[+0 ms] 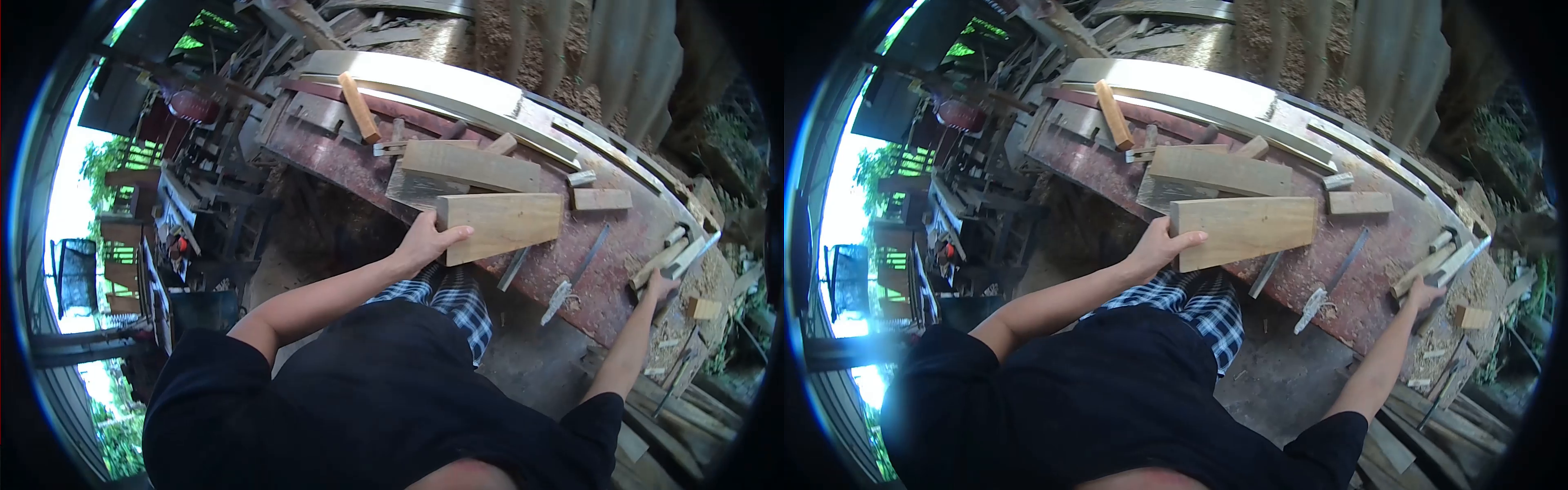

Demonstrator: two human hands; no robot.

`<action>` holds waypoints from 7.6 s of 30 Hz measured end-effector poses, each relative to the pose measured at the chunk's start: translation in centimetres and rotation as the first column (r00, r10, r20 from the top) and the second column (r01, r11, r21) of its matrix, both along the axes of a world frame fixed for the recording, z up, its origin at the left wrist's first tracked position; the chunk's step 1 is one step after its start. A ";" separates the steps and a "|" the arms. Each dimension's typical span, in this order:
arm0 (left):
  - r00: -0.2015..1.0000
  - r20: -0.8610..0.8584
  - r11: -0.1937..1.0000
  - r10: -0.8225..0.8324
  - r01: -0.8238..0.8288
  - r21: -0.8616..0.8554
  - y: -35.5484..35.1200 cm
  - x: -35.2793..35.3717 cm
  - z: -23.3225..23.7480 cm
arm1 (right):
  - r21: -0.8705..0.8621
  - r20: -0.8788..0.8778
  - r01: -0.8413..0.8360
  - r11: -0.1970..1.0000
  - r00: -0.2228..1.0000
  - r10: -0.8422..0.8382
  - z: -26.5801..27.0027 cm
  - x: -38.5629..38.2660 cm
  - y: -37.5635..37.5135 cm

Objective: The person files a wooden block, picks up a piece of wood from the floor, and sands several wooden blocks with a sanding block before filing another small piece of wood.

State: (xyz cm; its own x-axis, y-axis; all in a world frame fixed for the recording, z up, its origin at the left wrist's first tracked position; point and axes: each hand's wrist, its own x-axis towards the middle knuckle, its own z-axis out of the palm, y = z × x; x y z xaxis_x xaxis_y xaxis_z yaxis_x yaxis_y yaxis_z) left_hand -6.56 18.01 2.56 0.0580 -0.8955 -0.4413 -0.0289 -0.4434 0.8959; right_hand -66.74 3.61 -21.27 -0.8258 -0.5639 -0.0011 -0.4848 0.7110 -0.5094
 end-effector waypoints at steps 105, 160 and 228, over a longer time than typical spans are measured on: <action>0.622 -0.708 0.897 0.334 0.022 0.442 -8.6 28.4 -11.8 | -0.351 -0.192 -0.778 0.521 0.605 0.773 15.0 68.9 9.0; 0.873 0.098 0.765 -0.478 0.469 -0.441 -10.5 28.1 -6.8 | -0.423 -0.249 -0.822 0.382 0.511 0.823 20.1 65.5 4.9; 0.770 0.416 0.715 -0.484 0.622 -0.320 -9.3 29.2 -9.8 | -0.279 0.186 -0.301 0.912 0.915 0.359 10.0 46.3 2.6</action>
State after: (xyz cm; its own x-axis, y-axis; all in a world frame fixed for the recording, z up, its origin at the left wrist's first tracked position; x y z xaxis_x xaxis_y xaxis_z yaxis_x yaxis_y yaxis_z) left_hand 22.64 8.68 -7.25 -0.4494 -0.8910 -0.0649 -0.4261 0.1499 0.8922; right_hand -20.44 6.20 -11.25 -0.5849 -0.8111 0.0023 -0.5202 0.3730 -0.7683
